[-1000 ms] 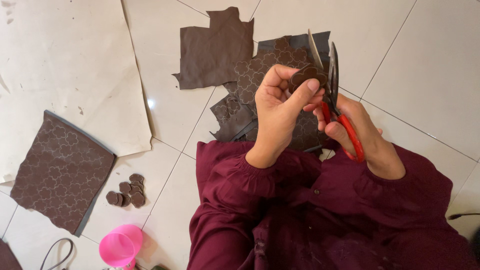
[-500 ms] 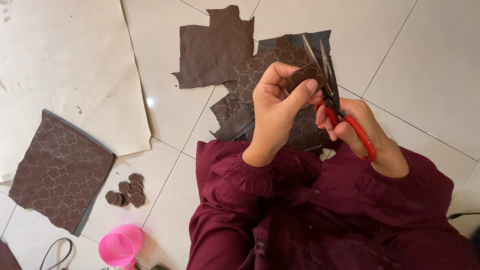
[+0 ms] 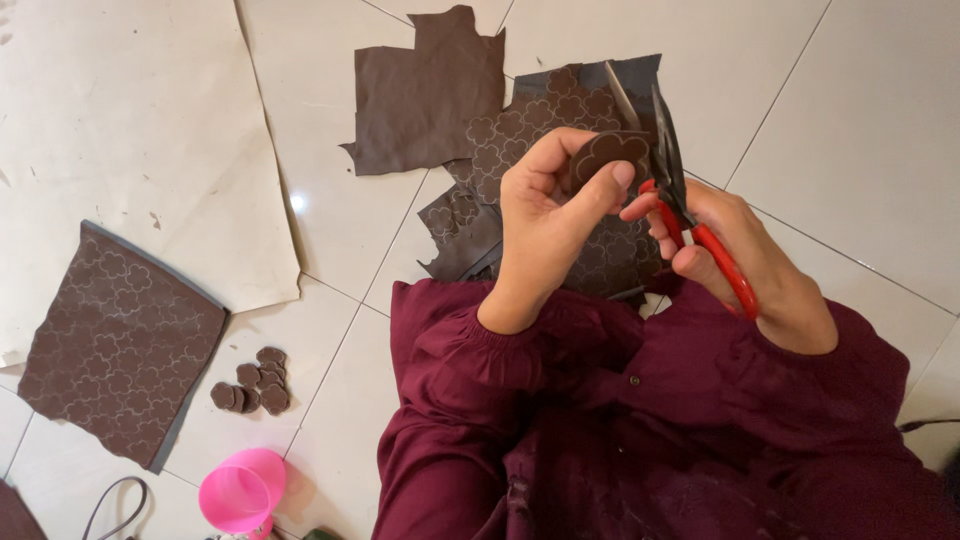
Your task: The person sits on the floor and uses red-handled scissors to cut small flower-shaped pieces from a brown patterned fabric. The cut pieces are placed on the floor beside the work area.
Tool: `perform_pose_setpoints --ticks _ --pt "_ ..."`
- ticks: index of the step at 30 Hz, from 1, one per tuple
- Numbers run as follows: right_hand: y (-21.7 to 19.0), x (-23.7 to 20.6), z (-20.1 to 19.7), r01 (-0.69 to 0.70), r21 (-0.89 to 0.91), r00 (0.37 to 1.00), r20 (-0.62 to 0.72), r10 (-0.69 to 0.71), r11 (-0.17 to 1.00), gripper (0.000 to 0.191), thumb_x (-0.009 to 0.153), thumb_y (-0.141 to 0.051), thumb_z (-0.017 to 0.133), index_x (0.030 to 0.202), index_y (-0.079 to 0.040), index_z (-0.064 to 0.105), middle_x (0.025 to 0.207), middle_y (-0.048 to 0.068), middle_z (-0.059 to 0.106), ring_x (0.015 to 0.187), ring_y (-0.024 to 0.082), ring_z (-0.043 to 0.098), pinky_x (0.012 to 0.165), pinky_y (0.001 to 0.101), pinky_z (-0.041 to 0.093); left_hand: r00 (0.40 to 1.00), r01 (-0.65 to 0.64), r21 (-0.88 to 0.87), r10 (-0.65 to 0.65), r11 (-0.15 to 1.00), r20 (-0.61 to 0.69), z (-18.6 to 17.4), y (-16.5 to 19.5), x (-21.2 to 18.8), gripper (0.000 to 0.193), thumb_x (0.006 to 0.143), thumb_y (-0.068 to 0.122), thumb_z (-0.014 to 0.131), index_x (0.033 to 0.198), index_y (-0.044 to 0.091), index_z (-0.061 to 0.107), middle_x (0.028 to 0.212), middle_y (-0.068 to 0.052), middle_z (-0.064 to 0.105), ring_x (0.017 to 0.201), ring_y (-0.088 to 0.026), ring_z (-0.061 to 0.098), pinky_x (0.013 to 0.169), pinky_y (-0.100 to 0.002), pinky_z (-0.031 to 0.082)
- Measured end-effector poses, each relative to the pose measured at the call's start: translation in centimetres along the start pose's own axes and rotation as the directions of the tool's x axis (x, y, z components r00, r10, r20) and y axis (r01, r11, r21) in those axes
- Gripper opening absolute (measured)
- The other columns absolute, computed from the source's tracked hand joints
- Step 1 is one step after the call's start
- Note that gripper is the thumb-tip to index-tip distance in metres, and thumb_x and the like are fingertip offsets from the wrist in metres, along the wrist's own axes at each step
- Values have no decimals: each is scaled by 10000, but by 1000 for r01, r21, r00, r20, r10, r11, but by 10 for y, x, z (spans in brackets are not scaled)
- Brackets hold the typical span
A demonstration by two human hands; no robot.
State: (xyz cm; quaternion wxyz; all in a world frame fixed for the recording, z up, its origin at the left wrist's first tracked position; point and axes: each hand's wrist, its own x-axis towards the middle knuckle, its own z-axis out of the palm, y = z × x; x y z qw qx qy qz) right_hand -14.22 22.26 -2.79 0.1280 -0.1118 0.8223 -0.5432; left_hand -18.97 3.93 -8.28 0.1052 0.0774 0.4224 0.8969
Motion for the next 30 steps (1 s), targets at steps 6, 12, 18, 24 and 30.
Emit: perform_pose_setpoints --ticks 6,12,18,24,30 --pt "12 2 -2 27 -11 1000 2 -27 1000 926 855 -890 420 1075 -18 642 711 -1 513 570 98 483 495 260 397 999 10 23 -11 1000 43 1 2 -2 133 994 5 710 1116 -32 671 946 -9 700 878 -44 624 767 -203 510" --pt "19 -2 -4 -22 -13 1000 14 23 1000 922 823 -912 449 983 -28 656 710 -4 515 584 97 491 498 258 409 999 13 94 -17 995 43 -2 6 -3 111 993 11 723 1089 -30 685 873 9 676 777 -26 598 714 -191 480" --pt "27 -6 -8 -58 -28 998 22 59 998 901 771 -932 455 906 -62 645 659 -20 496 554 92 465 483 255 389 999 30 109 -34 994 36 -3 9 -3 98 973 10 730 1053 -30 689 885 10 675 787 -31 587 695 -191 470" --pt "41 -4 -11 -47 -24 998 39 48 999 876 731 -949 469 842 -96 638 612 -49 516 494 69 479 446 218 394 998 50 104 -53 993 27 -4 13 -2 87 969 16 742 1028 -26 694 856 10 663 752 -35 570 666 -194 450" --pt "44 -8 -15 -47 -53 998 39 49 997 854 726 -943 473 807 -107 624 616 -45 531 499 68 481 452 223 395 997 70 105 -75 992 36 -5 16 -1 93 958 22 741 1027 -20 695 844 8 673 735 -39 581 655 -195 460"
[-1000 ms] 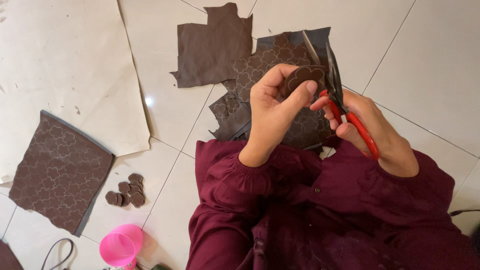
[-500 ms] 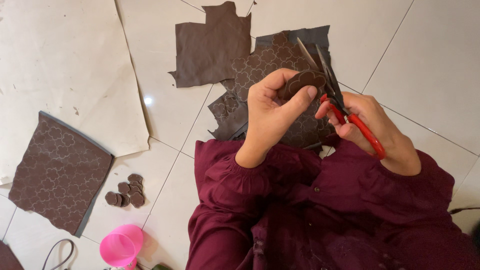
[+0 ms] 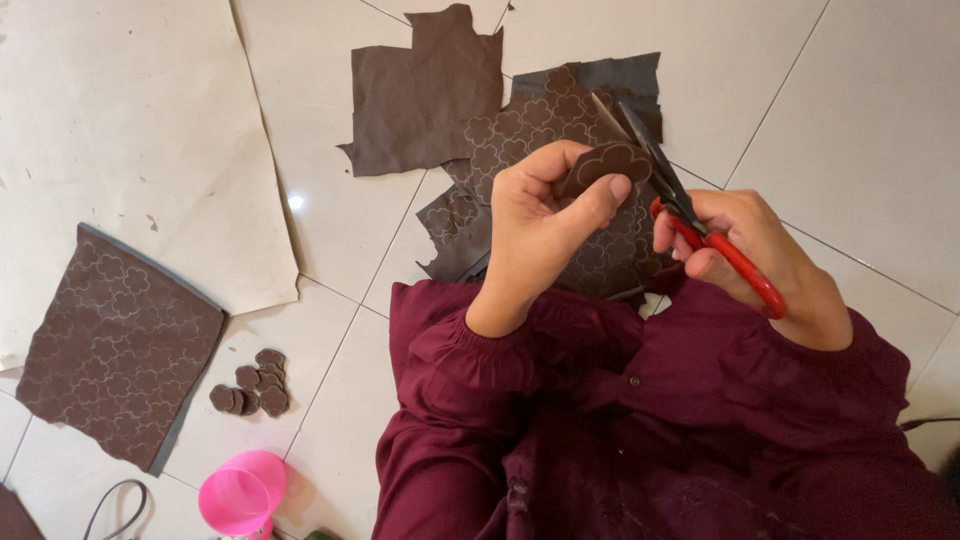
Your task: The person sits on the floor and uses red-handled scissors to cut small flower-shaped pieces from a brown patterned fabric. The cut pieces are placed on the floor beside the work area.
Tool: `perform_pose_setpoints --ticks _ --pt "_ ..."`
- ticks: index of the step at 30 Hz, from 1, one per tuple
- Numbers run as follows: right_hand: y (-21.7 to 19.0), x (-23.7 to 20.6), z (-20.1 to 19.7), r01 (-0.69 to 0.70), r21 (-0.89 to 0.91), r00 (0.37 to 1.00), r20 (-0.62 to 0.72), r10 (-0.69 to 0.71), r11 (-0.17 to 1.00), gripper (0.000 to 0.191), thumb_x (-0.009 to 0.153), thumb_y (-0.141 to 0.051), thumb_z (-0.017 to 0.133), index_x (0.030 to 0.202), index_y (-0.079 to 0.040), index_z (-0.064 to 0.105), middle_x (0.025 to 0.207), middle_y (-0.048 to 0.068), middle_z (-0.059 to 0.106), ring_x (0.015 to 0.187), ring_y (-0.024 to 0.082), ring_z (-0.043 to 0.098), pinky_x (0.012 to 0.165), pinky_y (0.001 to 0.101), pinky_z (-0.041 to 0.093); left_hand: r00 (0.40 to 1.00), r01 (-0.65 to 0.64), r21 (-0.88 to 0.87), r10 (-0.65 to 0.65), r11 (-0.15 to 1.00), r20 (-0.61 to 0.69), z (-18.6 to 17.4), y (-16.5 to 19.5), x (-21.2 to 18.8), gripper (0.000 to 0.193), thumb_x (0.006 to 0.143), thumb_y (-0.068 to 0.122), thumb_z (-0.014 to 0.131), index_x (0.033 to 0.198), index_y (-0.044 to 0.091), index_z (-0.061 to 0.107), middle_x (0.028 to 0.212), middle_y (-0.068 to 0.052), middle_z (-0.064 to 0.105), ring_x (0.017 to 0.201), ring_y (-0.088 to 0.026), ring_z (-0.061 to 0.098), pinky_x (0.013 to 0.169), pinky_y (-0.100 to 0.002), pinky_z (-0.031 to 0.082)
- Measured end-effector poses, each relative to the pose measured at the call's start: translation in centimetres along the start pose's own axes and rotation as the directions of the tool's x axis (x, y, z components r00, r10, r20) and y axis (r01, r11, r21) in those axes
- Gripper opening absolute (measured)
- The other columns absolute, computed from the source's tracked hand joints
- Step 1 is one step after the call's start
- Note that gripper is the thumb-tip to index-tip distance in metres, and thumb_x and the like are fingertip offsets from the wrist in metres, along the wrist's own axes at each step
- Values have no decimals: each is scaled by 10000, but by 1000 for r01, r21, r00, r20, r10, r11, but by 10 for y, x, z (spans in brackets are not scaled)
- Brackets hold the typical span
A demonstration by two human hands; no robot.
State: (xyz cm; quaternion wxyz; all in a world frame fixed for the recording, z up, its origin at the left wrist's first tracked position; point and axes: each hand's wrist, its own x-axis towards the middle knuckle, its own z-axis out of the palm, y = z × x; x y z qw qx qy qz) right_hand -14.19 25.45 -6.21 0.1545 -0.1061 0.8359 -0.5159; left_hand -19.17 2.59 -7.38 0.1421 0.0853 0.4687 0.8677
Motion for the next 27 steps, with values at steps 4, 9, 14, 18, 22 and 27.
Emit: perform_pose_setpoints --ticks 4,9,14,18,22,27 --pt "1 -1 -1 -45 3 999 -4 45 999 839 700 -931 498 784 -107 630 596 -36 529 488 72 476 440 227 380 1000 -11 32 11 999 2 -1 1 -1 80 965 20 746 1017 -19 699 848 15 667 746 -31 578 663 -191 456" --pt "3 -2 -1 -79 14 997 0 79 997 818 684 -920 522 748 -110 618 580 -39 530 474 71 479 423 221 380 1000 -25 45 26 999 -7 -4 1 -2 87 961 9 746 1027 -24 700 892 21 673 797 -15 563 693 -176 442" --pt "12 -3 1 -84 2 996 1 84 996 794 690 -896 521 714 -107 612 555 -32 535 459 76 507 415 231 398 999 -54 -35 54 998 3 -3 1 -1 90 999 15 742 1052 -19 678 907 -17 698 838 -43 622 786 -206 516" --pt "19 -5 3 -95 65 994 -51 98 993 789 708 -899 481 687 -119 596 537 -40 520 431 71 517 409 230 407 999 -1 -99 -4 995 -51 0 0 2 100 989 21 730 1048 -18 660 965 -40 701 867 -74 655 792 -250 588" --pt "16 -6 -2 -101 38 994 -44 103 994 810 776 -868 536 914 -76 643 646 -2 522 541 100 487 447 238 415 1000 -13 -200 7 980 -30 -3 1 3 111 978 15 719 1048 -9 637 998 -64 715 888 -107 695 831 -277 611" --pt "2 1 -11 25 -13 998 53 -25 1000 888 759 -845 539 1084 -26 653 667 6 508 511 95 479 464 253 401 1000 -26 -82 27 996 3 -9 3 1 94 998 16 746 997 -9 655 900 -11 678 798 -34 601 702 -192 496"
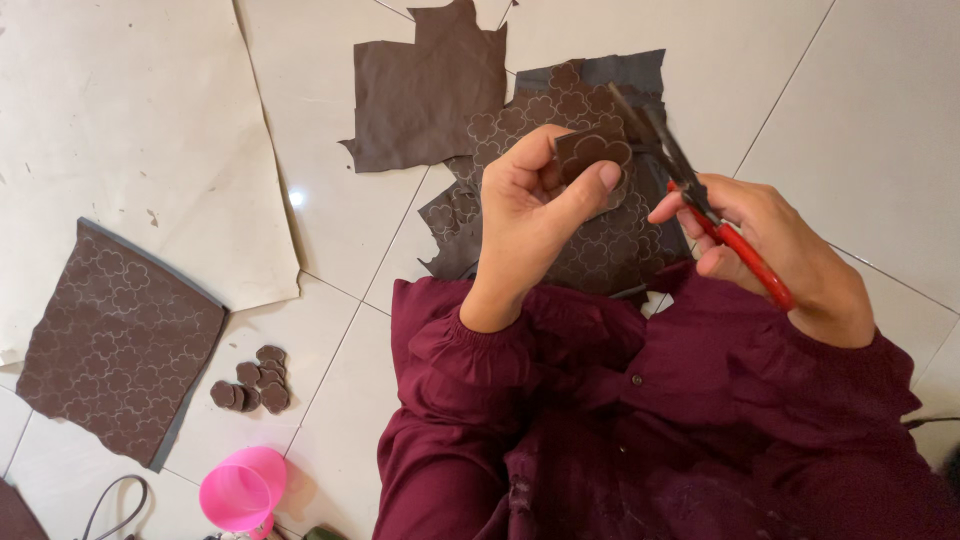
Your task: The person sits on the floor and uses red-handled scissors to cut small flower-shaped pieces from a brown patterned fabric. The cut pieces are placed on the floor beside the work area.
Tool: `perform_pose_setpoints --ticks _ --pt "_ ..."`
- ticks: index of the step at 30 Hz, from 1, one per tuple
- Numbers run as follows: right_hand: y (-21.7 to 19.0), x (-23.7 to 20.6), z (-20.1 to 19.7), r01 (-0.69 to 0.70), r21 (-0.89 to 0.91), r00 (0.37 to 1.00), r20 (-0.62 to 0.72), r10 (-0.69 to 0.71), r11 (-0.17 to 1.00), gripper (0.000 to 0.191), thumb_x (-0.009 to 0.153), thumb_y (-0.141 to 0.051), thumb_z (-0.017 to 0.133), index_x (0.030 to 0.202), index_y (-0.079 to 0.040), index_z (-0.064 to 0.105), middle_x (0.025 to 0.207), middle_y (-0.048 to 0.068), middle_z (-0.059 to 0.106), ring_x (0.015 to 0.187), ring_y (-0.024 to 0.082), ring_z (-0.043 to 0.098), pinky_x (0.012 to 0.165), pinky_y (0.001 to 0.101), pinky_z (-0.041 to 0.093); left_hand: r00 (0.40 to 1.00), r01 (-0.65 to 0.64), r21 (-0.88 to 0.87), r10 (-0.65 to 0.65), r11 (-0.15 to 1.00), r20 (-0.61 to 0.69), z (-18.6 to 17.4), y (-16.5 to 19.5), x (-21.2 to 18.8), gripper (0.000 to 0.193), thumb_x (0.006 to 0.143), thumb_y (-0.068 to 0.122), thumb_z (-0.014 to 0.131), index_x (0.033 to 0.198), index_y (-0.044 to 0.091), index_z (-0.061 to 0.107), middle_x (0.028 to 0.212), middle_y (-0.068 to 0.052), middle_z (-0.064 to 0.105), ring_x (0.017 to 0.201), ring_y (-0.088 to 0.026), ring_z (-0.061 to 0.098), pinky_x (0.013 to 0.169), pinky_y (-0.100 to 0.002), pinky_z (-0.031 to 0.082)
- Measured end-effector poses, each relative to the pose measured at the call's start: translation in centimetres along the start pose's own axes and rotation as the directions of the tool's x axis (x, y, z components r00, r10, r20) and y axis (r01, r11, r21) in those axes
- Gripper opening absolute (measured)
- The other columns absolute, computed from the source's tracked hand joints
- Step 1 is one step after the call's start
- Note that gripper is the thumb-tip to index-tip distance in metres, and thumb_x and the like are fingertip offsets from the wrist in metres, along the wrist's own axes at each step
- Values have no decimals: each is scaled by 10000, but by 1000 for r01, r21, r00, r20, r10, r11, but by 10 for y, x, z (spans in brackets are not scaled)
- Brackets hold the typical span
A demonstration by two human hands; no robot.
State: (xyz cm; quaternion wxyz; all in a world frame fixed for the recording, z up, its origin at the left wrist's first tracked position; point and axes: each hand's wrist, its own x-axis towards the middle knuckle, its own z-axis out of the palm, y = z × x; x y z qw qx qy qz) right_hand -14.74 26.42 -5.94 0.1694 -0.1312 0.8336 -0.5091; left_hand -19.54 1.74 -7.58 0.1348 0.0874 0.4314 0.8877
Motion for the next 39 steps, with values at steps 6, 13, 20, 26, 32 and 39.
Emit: perform_pose_setpoints --ticks 6,13,20,26,32,39 --pt "-7 6 1 85 -90 996 6 -85 992 907 770 -888 464 1063 -54 666 690 -3 533 534 106 504 480 270 399 998 -61 232 57 971 26 -1 6 0 93 955 45 778 940 34 687 798 79 596 683 15 460 602 -188 345" --pt "-17 5 3 36 -91 999 22 -34 995 943 739 -914 469 1051 -48 672 686 11 526 582 121 516 521 282 418 998 -65 411 52 909 42 3 11 -2 198 921 91 805 824 57 636 708 110 482 647 19 379 557 -200 279" --pt "-26 5 3 38 -69 998 49 -35 997 941 756 -928 476 1000 -37 654 750 23 554 648 133 538 575 290 454 997 -66 441 46 895 56 2 10 -3 249 912 96 798 779 64 590 700 110 465 643 18 376 550 -207 278" --pt "-15 4 2 24 -83 998 68 -18 996 923 707 -954 448 912 -78 656 652 -4 522 566 123 521 528 293 422 995 -101 409 86 907 56 3 7 -3 284 952 103 793 794 55 562 698 100 451 636 15 373 572 -217 285" --pt "3 0 7 -9 -69 999 44 12 998 909 664 -987 406 804 -117 626 579 -34 502 480 92 491 440 256 390 993 -121 436 115 892 39 8 6 -3 215 952 111 776 825 39 618 735 90 507 662 2 399 564 -213 311" --pt "10 -2 11 -68 -45 998 -6 67 997 909 613 -986 428 758 -109 620 553 -29 536 449 78 491 414 235 385 985 -155 381 171 911 -7 18 3 -8 204 980 90 764 848 28 620 728 84 510 646 10 399 565 -198 312"
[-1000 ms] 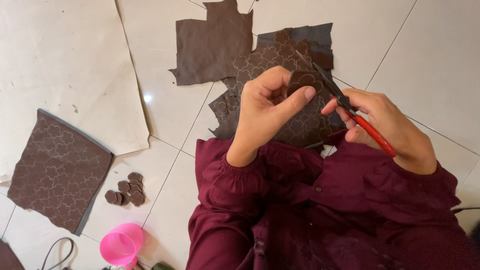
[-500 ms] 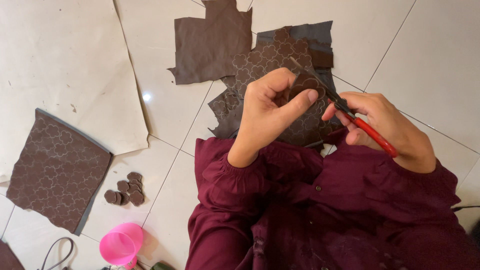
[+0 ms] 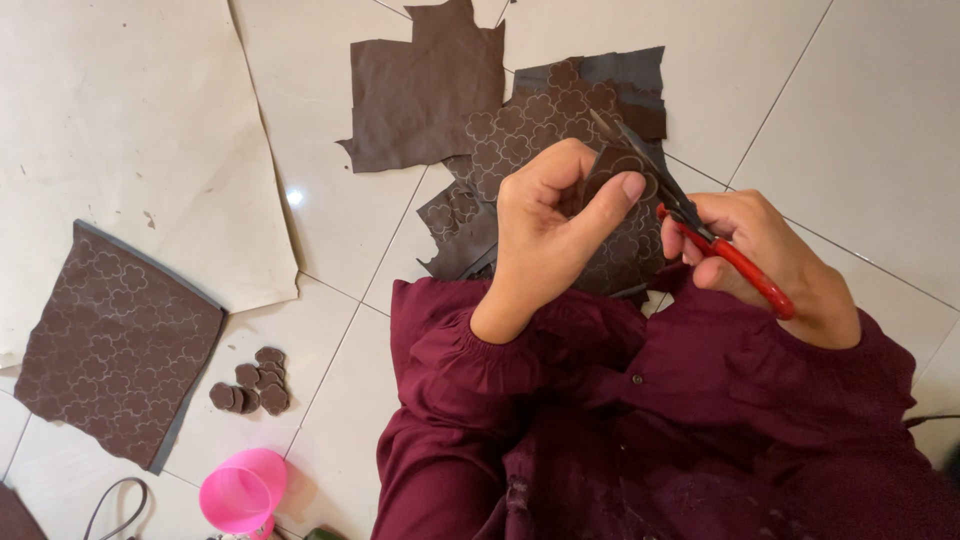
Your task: The person sits on the floor and uses red-handled scissors to cut small flower-shaped pieces from a brown patterned fabric. The cut pieces are placed on the floor beside the work area.
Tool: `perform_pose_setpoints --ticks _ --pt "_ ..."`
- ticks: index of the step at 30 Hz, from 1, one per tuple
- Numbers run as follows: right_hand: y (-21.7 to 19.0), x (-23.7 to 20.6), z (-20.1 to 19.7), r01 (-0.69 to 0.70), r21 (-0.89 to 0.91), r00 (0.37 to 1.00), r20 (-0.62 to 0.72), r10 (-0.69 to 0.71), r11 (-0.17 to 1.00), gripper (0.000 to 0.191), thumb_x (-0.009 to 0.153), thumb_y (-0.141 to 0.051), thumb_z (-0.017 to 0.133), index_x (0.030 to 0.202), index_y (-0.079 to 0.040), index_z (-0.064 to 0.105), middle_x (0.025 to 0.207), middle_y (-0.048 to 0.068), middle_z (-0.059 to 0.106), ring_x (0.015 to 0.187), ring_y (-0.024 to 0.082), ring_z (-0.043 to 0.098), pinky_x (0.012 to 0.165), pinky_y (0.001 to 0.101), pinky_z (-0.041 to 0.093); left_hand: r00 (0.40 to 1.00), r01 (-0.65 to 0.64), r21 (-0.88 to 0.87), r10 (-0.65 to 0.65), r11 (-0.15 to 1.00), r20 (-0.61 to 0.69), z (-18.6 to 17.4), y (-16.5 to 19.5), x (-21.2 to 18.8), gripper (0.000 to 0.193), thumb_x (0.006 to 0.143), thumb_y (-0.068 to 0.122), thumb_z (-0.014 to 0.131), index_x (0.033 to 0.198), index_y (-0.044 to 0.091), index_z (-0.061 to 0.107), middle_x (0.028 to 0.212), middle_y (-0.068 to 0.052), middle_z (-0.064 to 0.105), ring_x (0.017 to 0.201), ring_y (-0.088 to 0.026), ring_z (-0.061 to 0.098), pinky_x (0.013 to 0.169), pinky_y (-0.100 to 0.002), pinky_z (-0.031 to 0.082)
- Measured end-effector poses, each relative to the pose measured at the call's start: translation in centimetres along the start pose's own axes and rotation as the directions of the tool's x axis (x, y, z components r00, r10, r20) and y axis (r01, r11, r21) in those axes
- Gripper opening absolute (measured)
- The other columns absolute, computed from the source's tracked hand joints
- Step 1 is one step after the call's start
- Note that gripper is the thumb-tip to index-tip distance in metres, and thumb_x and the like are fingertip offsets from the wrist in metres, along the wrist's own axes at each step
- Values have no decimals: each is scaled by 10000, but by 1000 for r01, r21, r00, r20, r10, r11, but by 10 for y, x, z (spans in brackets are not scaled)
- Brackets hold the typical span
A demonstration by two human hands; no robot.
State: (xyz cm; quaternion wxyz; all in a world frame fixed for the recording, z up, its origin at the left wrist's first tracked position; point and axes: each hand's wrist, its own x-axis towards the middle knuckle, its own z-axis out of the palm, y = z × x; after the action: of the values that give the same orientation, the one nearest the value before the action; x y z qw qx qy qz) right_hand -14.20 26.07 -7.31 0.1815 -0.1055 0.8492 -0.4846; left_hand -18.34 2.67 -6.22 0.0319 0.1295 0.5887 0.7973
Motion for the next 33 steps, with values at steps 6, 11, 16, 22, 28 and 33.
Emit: perform_pose_setpoints --ticks 6,11,16,22,28,33 --pt "-2 0 8 9 96 999 -47 -5 995 871 651 -948 499 763 -92 615 614 -31 543 521 73 507 455 223 406 1000 7 -107 -8 994 -7 2 -3 -2 204 1012 92 737 859 29 618 716 66 562 644 12 450 558 -178 333" --pt "1 5 17 58 84 993 -104 -49 995 857 675 -949 470 767 -109 615 645 -51 564 573 56 554 499 206 434 1000 7 -185 -10 983 -12 5 -5 -2 216 1026 105 728 861 26 613 722 48 590 637 9 493 561 -170 355" --pt "3 5 16 38 91 996 -79 -31 995 848 653 -946 462 742 -116 610 609 -49 557 513 57 536 450 211 421 1000 29 -167 -28 985 10 0 -4 -2 172 1005 81 734 882 20 630 750 37 587 641 -4 509 603 -204 366" --pt "4 3 2 87 89 996 7 -88 992 831 673 -946 454 721 -128 596 588 -61 526 483 47 476 435 202 372 997 -24 -110 32 994 73 -8 -3 2 228 988 32 751 814 -6 609 775 33 537 682 -7 446 585 -201 341" --pt "5 2 -4 35 50 999 20 -36 998 841 639 -944 458 702 -118 604 541 -48 501 454 64 460 430 216 345 994 -40 -55 45 998 96 -12 -3 2 180 963 11 756 851 5 615 801 34 551 686 -10 453 584 -196 341" --pt "8 2 -3 57 66 998 -22 -55 996 843 652 -953 446 693 -125 594 554 -52 523 438 64 481 411 210 365 996 73 -271 -54 960 77 -6 -6 1 85 1015 4 726 995 -43 658 915 -25 680 808 -29 604 708 -177 484"
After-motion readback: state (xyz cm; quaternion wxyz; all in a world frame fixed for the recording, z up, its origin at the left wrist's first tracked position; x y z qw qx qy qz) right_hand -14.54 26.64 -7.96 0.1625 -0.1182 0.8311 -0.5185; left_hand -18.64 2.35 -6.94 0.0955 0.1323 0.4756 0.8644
